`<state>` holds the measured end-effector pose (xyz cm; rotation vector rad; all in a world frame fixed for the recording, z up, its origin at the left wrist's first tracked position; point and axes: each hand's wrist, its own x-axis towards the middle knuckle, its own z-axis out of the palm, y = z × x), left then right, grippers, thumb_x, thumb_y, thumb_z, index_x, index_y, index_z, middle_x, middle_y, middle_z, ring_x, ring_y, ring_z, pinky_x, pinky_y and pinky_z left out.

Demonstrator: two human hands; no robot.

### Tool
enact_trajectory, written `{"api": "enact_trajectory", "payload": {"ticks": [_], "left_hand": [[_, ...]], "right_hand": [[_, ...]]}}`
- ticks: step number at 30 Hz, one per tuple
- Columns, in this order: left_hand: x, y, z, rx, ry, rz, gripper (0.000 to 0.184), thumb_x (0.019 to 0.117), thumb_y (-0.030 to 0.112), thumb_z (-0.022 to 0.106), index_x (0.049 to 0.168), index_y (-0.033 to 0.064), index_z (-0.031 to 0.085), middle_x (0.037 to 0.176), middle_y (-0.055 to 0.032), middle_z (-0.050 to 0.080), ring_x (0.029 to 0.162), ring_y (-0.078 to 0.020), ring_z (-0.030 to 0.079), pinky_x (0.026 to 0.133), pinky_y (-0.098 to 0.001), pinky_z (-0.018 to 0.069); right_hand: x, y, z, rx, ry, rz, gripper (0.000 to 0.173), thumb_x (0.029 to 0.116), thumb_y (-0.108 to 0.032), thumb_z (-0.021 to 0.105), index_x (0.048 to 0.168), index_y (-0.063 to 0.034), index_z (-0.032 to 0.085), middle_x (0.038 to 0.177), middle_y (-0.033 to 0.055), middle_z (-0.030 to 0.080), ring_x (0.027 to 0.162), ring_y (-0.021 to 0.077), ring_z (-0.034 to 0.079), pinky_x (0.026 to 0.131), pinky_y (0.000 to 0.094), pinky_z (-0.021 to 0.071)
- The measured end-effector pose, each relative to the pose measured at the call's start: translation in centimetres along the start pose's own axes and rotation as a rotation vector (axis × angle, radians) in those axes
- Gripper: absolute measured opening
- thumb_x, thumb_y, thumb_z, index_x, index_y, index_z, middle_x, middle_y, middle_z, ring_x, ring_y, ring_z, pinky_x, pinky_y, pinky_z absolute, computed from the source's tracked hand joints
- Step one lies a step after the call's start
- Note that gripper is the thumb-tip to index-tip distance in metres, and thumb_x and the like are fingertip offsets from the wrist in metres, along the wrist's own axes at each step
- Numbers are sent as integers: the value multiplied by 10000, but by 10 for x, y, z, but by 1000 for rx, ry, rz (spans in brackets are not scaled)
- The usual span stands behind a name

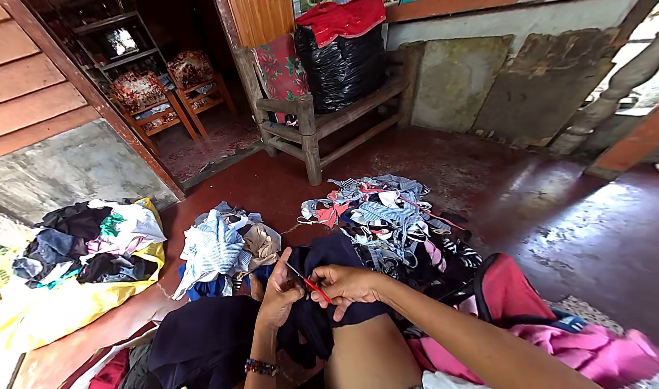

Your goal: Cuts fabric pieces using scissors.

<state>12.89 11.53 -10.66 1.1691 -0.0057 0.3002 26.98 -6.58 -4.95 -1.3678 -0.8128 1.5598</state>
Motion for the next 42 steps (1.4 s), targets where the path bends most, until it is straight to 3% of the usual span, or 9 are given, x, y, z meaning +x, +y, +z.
{"api": "enact_trajectory", "payload": {"ticks": [6, 11, 16, 21, 28, 33, 36, 39, 42], "left_hand": [[2, -4, -5, 48, 176, -28, 979, 733, -106, 699, 1594, 63, 266, 1358, -196, 570, 974, -228, 673, 773, -386, 591], [-8, -23, -43, 749, 386, -172, 765, 687, 26, 781, 1413, 18, 539, 1240, -153, 660, 1038, -248, 685, 798, -427, 614], [-11, -12, -40, 908, 314, -234, 672, 758, 20, 710, 1412, 42, 558, 1062, -76, 739, 826, -183, 715, 708, -383, 607], [-18, -3, -42, 1250, 205, -331, 581, 854, 51, 673, 1421, 16, 556, 1199, -154, 697, 1111, -269, 668, 997, -464, 530], [-42, 22, -16, 792, 156, -337, 256, 991, 96, 594, 1206, 1, 696, 1138, -122, 720, 956, -213, 722, 848, -380, 618], [-34, 9, 33, 491, 161, -431, 552, 1056, 369, 522, 1453, -13, 481, 1319, -163, 632, 1111, -275, 682, 927, -449, 597], [-3, -5, 56, 285, 447, -332, 534, 1045, 360, 560, 1371, -55, 476, 1218, -216, 623, 1049, -296, 672, 888, -461, 589], [34, -3, 62, 21, 725, -348, 481, 1060, 364, 533, 1388, 15, 490, 1224, -196, 625, 1062, -288, 640, 888, -473, 547], [54, 14, 67, -89, 741, -260, 291, 1057, 200, 525, 1271, 6, 557, 1069, -184, 689, 936, -271, 694, 796, -469, 591]], "right_hand": [[-4, -3, -3, 59, -24, -11, 299, 1000, -160, 631, 1272, -138, 508, 939, 19, 646, 728, 131, 652, 662, 355, 604], [-10, -10, 0, -38, -80, -34, 367, 985, -80, 616, 1337, -130, 522, 987, 53, 665, 684, 142, 643, 590, 338, 583], [-33, -43, 4, -405, 207, -109, 403, 961, -63, 677, 1350, -83, 572, 942, 136, 684, 627, 192, 626, 582, 368, 552], [-47, -62, -13, -688, 595, -172, 422, 930, 19, 649, 1328, -117, 624, 1071, 174, 689, 724, 299, 699, 660, 492, 611], [-59, -76, -23, -608, 731, -277, 386, 928, 41, 663, 1289, -84, 609, 1072, 153, 683, 728, 259, 715, 660, 448, 631], [-67, -83, -27, -610, 787, -261, 406, 943, 72, 614, 1320, -78, 583, 1139, 163, 667, 810, 280, 725, 735, 471, 631], [-66, -81, -30, -728, 778, -327, 434, 911, 76, 638, 1315, -64, 569, 1232, 188, 630, 1026, 331, 680, 878, 528, 576], [-60, -71, -27, -762, 741, -298, 477, 875, -246, 793, 1277, -86, 591, 1137, 162, 654, 1042, 340, 650, 875, 597, 534], [-49, -59, -3, -731, 818, -245, 543, 802, -574, 808, 1083, -133, 661, 855, 73, 670, 806, 290, 664, 711, 594, 539]]}}
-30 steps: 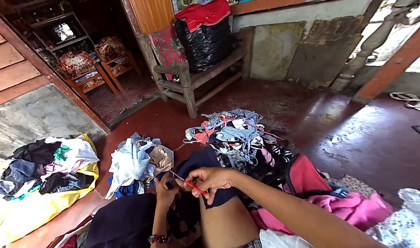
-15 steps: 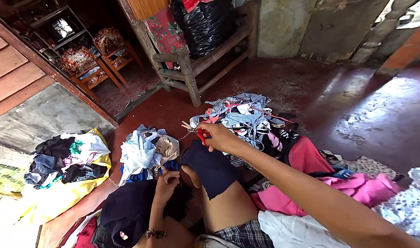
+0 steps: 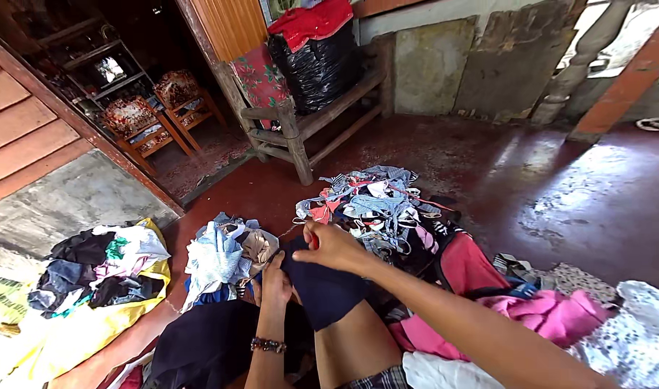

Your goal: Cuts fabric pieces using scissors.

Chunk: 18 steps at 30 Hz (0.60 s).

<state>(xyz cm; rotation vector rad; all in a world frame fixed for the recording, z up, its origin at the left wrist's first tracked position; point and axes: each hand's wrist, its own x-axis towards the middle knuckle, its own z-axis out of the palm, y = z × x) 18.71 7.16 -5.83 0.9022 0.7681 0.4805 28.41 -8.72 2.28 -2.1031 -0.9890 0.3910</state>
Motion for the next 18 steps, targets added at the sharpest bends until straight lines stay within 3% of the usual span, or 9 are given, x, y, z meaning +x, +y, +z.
{"api": "enact_trajectory", "payload": {"ticks": [2, 5, 7, 9, 11, 12, 15, 17, 18], "left_hand": [[-7, 15, 8, -26, -33, 76, 201, 1034, 99, 537, 1207, 2, 563, 1013, -175, 684, 879, -254, 694, 756, -439, 596], [-24, 35, 11, -17, -62, 183, 130, 1023, 47, 532, 1142, 14, 574, 949, -142, 680, 803, -213, 683, 708, -381, 590], [-36, 41, 13, 72, -66, 242, 140, 1050, 83, 484, 1147, 5, 549, 922, -134, 671, 766, -202, 673, 702, -361, 586], [-45, 42, 11, 145, -86, 285, 244, 1077, 130, 441, 1224, -39, 537, 1039, -191, 680, 902, -266, 699, 826, -430, 599], [-51, 38, 9, 201, -108, 336, 313, 1082, 164, 423, 1266, -62, 536, 1133, -216, 655, 1007, -289, 685, 896, -445, 585], [-54, 35, 9, 227, -117, 369, 321, 1076, 167, 428, 1256, -69, 550, 1127, -212, 660, 1011, -279, 682, 902, -435, 583], [-61, 30, 5, 320, -169, 432, 356, 1084, 189, 416, 1224, -97, 574, 1149, -205, 670, 1063, -262, 686, 945, -432, 581], [-60, 24, -5, 427, -152, 546, 324, 1065, 186, 468, 1173, -82, 617, 1116, -191, 720, 1056, -264, 714, 918, -431, 598], [-58, 20, -12, 465, -107, 633, 292, 1022, 157, 557, 1195, -67, 633, 1106, -178, 729, 1030, -260, 722, 882, -426, 612]], "right_hand": [[-6, -3, 21, -59, 23, 27, 545, 785, -612, 798, 1042, -151, 662, 850, 62, 660, 802, 280, 660, 687, 565, 533], [-9, -4, 44, -82, 45, 31, 672, 744, -567, 838, 1232, -170, 604, 1186, 109, 633, 1100, 329, 617, 834, 559, 536], [-11, -6, 52, -60, 72, 30, 801, 699, -600, 853, 1315, -180, 560, 1287, 124, 585, 1201, 348, 560, 914, 565, 501], [-14, -8, 56, -41, 108, 35, 959, 644, -668, 855, 1391, -169, 518, 1342, 135, 560, 1235, 356, 538, 949, 571, 483], [-14, -7, 58, -33, 140, 30, 1005, 653, -684, 840, 1442, -177, 479, 1364, 128, 550, 1243, 348, 531, 962, 569, 471], [-14, -6, 57, -21, 165, 17, 912, 709, -624, 833, 1430, -181, 492, 1332, 122, 569, 1215, 341, 552, 946, 566, 480], [-9, -3, 43, 48, 232, -48, 372, 876, -197, 733, 1235, -148, 645, 1107, 125, 685, 1021, 342, 668, 803, 597, 543], [-4, 0, 30, 52, 258, -93, 236, 907, -92, 654, 1134, -131, 704, 1010, 109, 708, 936, 319, 688, 763, 596, 552], [-1, 2, 23, 38, 268, -125, 202, 912, -90, 636, 1093, -135, 713, 960, 92, 705, 891, 297, 686, 736, 577, 549]]}}
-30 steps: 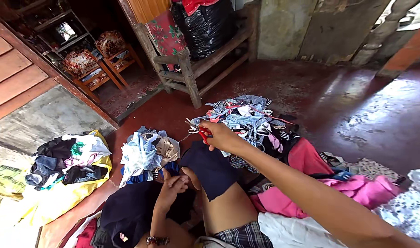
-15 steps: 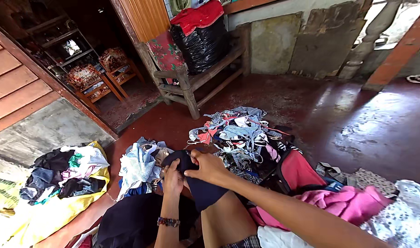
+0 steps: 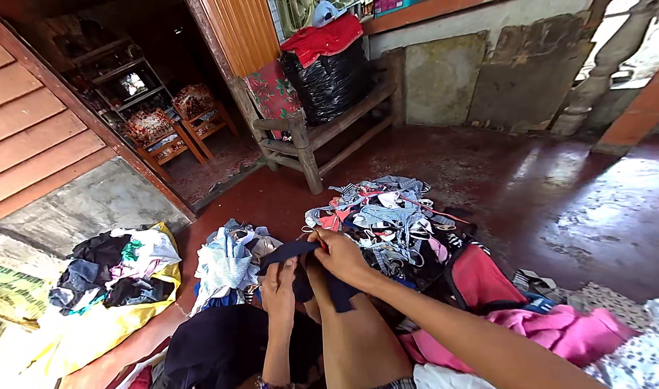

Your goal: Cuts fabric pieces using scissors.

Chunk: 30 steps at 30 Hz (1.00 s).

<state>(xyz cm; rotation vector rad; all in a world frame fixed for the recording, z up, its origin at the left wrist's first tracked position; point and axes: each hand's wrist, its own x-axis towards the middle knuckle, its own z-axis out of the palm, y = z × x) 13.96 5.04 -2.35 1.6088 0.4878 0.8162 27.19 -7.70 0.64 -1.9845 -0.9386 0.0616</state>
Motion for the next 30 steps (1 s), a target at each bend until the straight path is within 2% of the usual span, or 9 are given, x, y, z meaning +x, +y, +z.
{"api": "enact_trajectory", "payload": {"ticks": [2, 4, 7, 9, 10, 12, 15, 25, 30], "left_hand": [[-5, -14, -8, 170, 148, 159, 551, 874, 145, 753, 1354, -39, 552, 1199, -185, 666, 1047, -246, 698, 846, -395, 626], [-5, -25, -14, 425, 247, 253, 919, 744, 258, 844, 1516, 23, 404, 1416, -234, 491, 1228, -307, 563, 908, -430, 566], [9, -40, -23, 626, 155, 363, 1126, 663, 332, 910, 1572, 13, 327, 1598, -317, 259, 1447, -459, 342, 1109, -583, 422], [23, -49, -30, 494, -1, 369, 791, 732, 166, 869, 1437, 12, 544, 1459, -211, 532, 1340, -319, 530, 1091, -495, 480], [32, -48, -33, 378, -67, 347, 491, 785, 61, 805, 1259, 13, 684, 1254, -138, 689, 1172, -217, 657, 1012, -417, 553], [45, -32, -37, 172, -189, 237, 171, 931, 20, 669, 1086, -3, 739, 1016, -87, 754, 957, -152, 716, 894, -353, 596], [59, 0, -45, 66, -188, 122, 148, 995, 65, 610, 1036, -6, 734, 915, -82, 733, 852, -154, 693, 811, -351, 584], [95, 93, -54, 511, -131, 458, 135, 1014, 194, 643, 1046, 94, 727, 906, -3, 717, 767, -66, 659, 713, -285, 561], [118, 92, -63, 616, -89, 423, 201, 1019, 360, 631, 1080, 192, 724, 753, -39, 656, 477, -152, 510, 429, -340, 432]], "right_hand": [[10, 3, -14, -25, -35, -58, 166, 925, -108, 617, 1047, -150, 721, 905, 63, 698, 875, 267, 672, 754, 549, 541], [17, 5, -26, -40, -83, -90, 161, 943, -122, 607, 1039, -169, 728, 869, 40, 696, 863, 250, 663, 768, 527, 527], [22, 6, -41, -33, -179, -137, 144, 986, -130, 610, 1058, -156, 732, 853, 34, 689, 818, 224, 651, 759, 496, 522], [24, 6, -46, -35, -199, -169, 129, 992, -137, 618, 1043, -157, 735, 845, 25, 685, 802, 202, 646, 756, 480, 519], [25, 6, -49, -45, -191, -181, 119, 991, -142, 626, 1035, -161, 735, 853, 20, 690, 816, 200, 651, 774, 481, 522], [27, 7, -56, -102, -144, -195, 96, 985, -153, 650, 1019, -153, 740, 872, 29, 702, 878, 234, 657, 831, 504, 514], [34, 17, -66, -232, -85, -202, 117, 962, -176, 690, 1054, -131, 747, 962, 78, 722, 1008, 321, 646, 877, 553, 496], [44, 35, -95, -311, 11, -63, 144, 929, -169, 741, 1064, -123, 759, 1059, 121, 731, 1143, 393, 617, 900, 647, 467], [50, 41, -125, -51, 165, 36, 100, 914, -113, 741, 1012, -131, 751, 908, 97, 710, 866, 302, 664, 779, 583, 515]]}}
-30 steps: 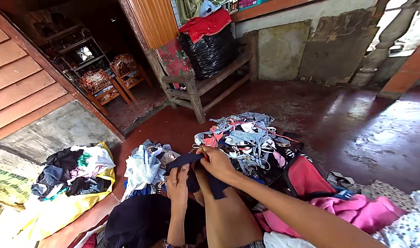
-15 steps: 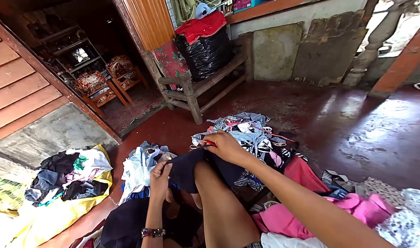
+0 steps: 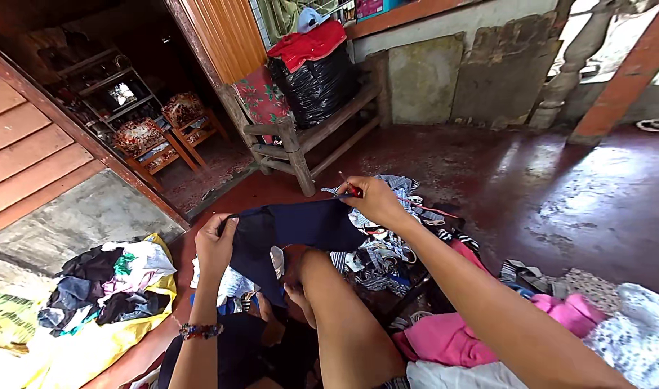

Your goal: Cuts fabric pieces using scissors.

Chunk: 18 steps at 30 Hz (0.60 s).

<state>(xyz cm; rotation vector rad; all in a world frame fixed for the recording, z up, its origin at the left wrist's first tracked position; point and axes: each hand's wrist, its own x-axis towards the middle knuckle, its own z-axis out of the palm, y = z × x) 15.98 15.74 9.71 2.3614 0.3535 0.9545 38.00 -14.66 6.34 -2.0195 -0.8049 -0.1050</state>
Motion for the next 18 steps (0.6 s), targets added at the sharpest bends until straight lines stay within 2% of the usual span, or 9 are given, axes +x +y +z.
{"api": "enact_trajectory", "payload": {"ticks": [2, 6, 8, 10, 12, 14, 15, 16, 18], "left_hand": [[9, -3, 4, -34, 6, -3, 204, 1024, 364, 622, 1083, 193, 716, 728, -39, 642, 457, -147, 491, 416, -328, 423], [33, 13, 20, -246, 25, -9, 138, 1025, 162, 623, 1081, 73, 711, 960, -25, 720, 830, -88, 667, 786, -310, 561], [37, 7, 31, -481, 74, -33, 141, 1028, 118, 603, 1109, 49, 695, 1001, -23, 713, 876, -87, 669, 802, -297, 570], [32, 1, 39, -733, 142, -121, 191, 1051, 125, 553, 1188, 68, 674, 1077, -21, 710, 951, -106, 680, 852, -328, 586], [11, -3, 49, -852, 231, -280, 284, 1085, 243, 481, 1318, 139, 608, 1183, -7, 689, 1043, -123, 675, 904, -364, 581], [-23, -24, 77, -935, 312, -508, 380, 1090, 394, 411, 1398, 200, 522, 1200, -33, 670, 1056, -176, 664, 878, -448, 575], [-49, -38, 96, -986, 334, -640, 419, 1095, 414, 367, 1426, 186, 486, 1212, -77, 661, 1065, -220, 658, 877, -494, 566], [-80, -45, 114, -1028, 351, -779, 429, 1104, 404, 344, 1391, 132, 508, 1164, -110, 666, 1019, -238, 662, 849, -499, 568], [-148, -24, 137, -1061, 286, -988, 448, 1127, 330, 221, 1246, 17, 519, 975, -114, 637, 839, -185, 635, 729, -398, 567]], "right_hand": [[2, 1, -9, 105, 31, 34, 109, 903, -87, 748, 1005, -126, 751, 889, 81, 706, 816, 248, 659, 740, 533, 523], [2, -5, -30, 232, 94, 20, 120, 900, -94, 747, 1018, -113, 740, 846, 71, 677, 731, 210, 615, 668, 481, 506], [-2, -18, -42, 289, 129, -26, 99, 904, -130, 746, 1003, -123, 746, 777, 42, 652, 653, 164, 578, 603, 420, 484], [-14, -43, -52, 355, 117, -86, 87, 893, -140, 743, 978, -118, 740, 726, 8, 618, 599, 107, 533, 555, 333, 450], [-32, -75, -48, 411, 37, -144, 90, 876, -135, 748, 962, -111, 734, 710, -9, 628, 582, 83, 556, 533, 301, 481], [-57, -103, -21, 412, -118, -164, 81, 884, -119, 741, 962, -111, 723, 713, 5, 628, 577, 113, 570, 511, 329, 494], [-70, -112, 1, 352, -225, -156, 86, 889, -138, 734, 973, -133, 718, 744, 7, 637, 614, 132, 593, 539, 363, 519], [-83, -118, 26, 261, -356, -135, 105, 904, -180, 710, 1004, -150, 716, 805, 20, 660, 697, 167, 632, 614, 419, 548], [-109, -120, 76, 136, -615, -119, 192, 944, -216, 632, 1095, -115, 694, 946, 114, 693, 905, 303, 673, 765, 572, 531]]}}
